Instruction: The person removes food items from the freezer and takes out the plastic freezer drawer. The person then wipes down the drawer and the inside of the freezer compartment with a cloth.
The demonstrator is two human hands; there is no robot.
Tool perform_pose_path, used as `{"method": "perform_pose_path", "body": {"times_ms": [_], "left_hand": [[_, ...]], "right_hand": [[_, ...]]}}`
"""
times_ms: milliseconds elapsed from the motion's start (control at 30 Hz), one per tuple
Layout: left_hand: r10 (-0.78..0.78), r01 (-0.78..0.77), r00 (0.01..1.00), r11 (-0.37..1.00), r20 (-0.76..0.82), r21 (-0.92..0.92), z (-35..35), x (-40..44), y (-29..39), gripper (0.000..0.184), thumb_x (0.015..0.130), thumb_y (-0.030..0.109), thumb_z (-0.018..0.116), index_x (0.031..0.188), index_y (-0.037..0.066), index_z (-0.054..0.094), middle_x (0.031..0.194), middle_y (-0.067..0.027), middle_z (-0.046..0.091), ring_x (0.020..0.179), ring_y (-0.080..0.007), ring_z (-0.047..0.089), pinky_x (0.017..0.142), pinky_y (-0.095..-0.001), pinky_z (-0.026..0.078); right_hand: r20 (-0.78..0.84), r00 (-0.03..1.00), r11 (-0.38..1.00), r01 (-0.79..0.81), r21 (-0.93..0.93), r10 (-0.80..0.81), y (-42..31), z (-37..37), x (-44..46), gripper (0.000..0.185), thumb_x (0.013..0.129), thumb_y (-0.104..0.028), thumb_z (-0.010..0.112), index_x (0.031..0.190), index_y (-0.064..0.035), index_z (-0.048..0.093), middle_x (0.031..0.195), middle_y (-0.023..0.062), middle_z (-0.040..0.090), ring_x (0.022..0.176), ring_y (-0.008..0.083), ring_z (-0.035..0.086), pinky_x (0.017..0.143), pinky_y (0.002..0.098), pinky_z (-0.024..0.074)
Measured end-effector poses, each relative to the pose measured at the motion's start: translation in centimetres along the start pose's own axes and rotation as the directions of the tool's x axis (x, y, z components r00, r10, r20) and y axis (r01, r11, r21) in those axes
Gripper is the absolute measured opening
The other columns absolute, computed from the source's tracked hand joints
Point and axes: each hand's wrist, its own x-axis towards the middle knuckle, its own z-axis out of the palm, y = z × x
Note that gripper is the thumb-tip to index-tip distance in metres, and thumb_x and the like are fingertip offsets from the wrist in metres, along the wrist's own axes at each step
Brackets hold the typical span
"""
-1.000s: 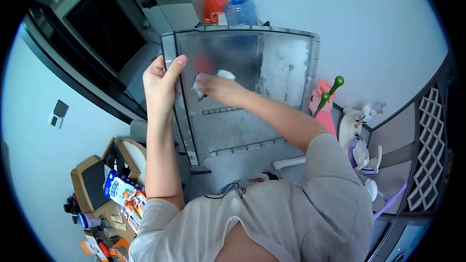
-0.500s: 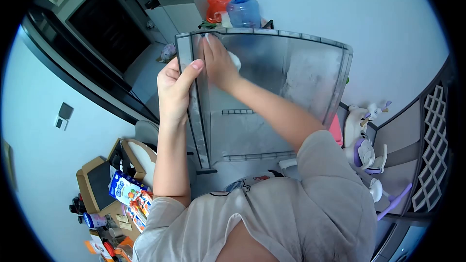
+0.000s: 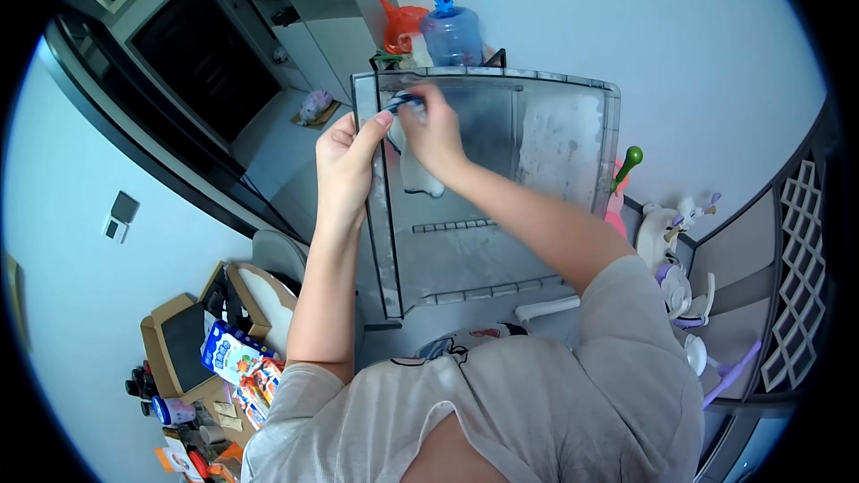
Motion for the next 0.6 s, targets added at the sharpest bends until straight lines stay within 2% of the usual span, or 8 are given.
{"method": "perform_pose_path", "body": {"times_ms": [33,133,200,267,333,400,500,600], "left_hand": [[-0.007,0.007,1.0,1.0,-0.011,0.015,-0.4,0.2,-0.4,0.018,0.089,0.019,0.063,0.083,0.002,0.062,0.07,0.0045,0.057,0.058,-0.0004,0.042,0.053,-0.0173,0.034],[-0.002,0.0,0.999,0.999,-0.038,-0.04,0.3,0.7,-1.1,0.028,0.092,0.028,0.06,0.078,0.004,0.06,0.067,0.007,0.052,0.057,0.0002,0.038,0.052,-0.0173,0.03],[0.029,-0.034,0.998,0.996,-0.061,-0.08,1.4,0.4,-0.5,0.029,0.093,0.029,0.058,0.078,0.004,0.06,0.064,0.0077,0.05,0.056,0.0005,0.036,0.051,-0.0176,0.028],[0.017,-0.019,0.999,0.999,-0.035,-0.049,1.5,0.2,0.1,0.031,0.096,0.03,0.054,0.079,0.004,0.061,0.065,0.0069,0.051,0.056,0.0002,0.038,0.051,-0.0176,0.03],[0.012,-0.012,1.0,1.0,0.022,-0.027,1.0,0.0,0.5,0.032,0.096,0.03,0.052,0.081,0.003,0.062,0.067,0.0058,0.054,0.057,-0.0003,0.04,0.052,-0.017,0.032],[0.025,-0.024,0.998,1.0,0.052,-0.012,1.2,-0.3,0.9,0.033,0.097,0.031,0.051,0.086,0.002,0.063,0.072,0.004,0.058,0.061,-0.0012,0.045,0.056,-0.0168,0.036],[-0.014,0.015,1.0,0.998,0.014,-0.059,1.4,-0.1,0.8,0.033,0.097,0.031,0.051,0.089,0.001,0.064,0.076,0.0023,0.06,0.064,-0.0019,0.049,0.06,-0.0171,0.038],[-0.044,0.041,0.999,0.993,-0.019,-0.11,1.2,0.2,-0.1,0.034,0.097,0.03,0.05,0.091,0.0,0.064,0.081,0.0004,0.063,0.067,-0.0029,0.052,0.063,-0.0176,0.04]], "right_hand": [[-0.068,0.993,0.975,-0.078,0.209,0.094,-1.1,-0.2,-0.7,0.02,0.087,-0.005,0.056,0.107,-0.0044,0.051,0.107,0.01,0.056,0.104,0.0168,0.054,0.082,0.0292,0.0458],[-0.311,0.929,0.828,0.331,0.453,-0.201,-4.0,1.0,-3.0,0.021,0.085,-0.003,0.057,0.105,-0.0015,0.05,0.11,0.0154,0.054,0.102,0.0218,0.054,0.086,0.031,0.0434],[-0.342,0.805,0.835,0.542,0.093,-0.484,-5.5,0.3,-1.8,0.025,0.082,0.0,0.059,0.106,-0.0004,0.051,0.11,0.0166,0.053,0.1,0.0303,0.055,0.089,0.0327,0.0422],[-0.313,0.836,0.88,0.476,0.005,-0.45,-4.0,0.7,-0.8,0.025,0.081,0.0,0.061,0.105,-0.0012,0.054,0.106,0.0158,0.057,0.1,0.0325,0.055,0.089,0.0327,0.0426],[-0.274,0.928,0.968,0.244,-0.06,-0.251,0.5,2.4,-0.5,0.02,0.081,-0.003,0.061,0.101,-0.0018,0.059,0.106,0.0145,0.06,0.097,0.0332,0.057,0.085,0.0361,0.0451],[-0.232,0.946,0.968,0.192,-0.159,-0.226,2.8,2.1,-0.1,0.02,0.081,-0.006,0.062,0.101,-0.0028,0.062,0.103,0.017,0.061,0.092,0.0331,0.058,0.082,0.0375,0.0456],[-0.206,0.964,0.985,-0.172,0.001,0.168,4.0,2.8,1.7,0.02,0.086,-0.009,0.06,0.102,0.0015,0.061,0.096,0.0107,0.063,0.085,0.0194,0.059,0.077,0.0305,0.0459],[-0.071,0.862,0.623,-0.304,0.721,0.502,2.4,2.2,1.7,0.021,0.088,-0.011,0.058,0.104,0.0031,0.061,0.097,0.0089,0.063,0.084,0.015,0.058,0.077,0.0301,0.0456]]}}
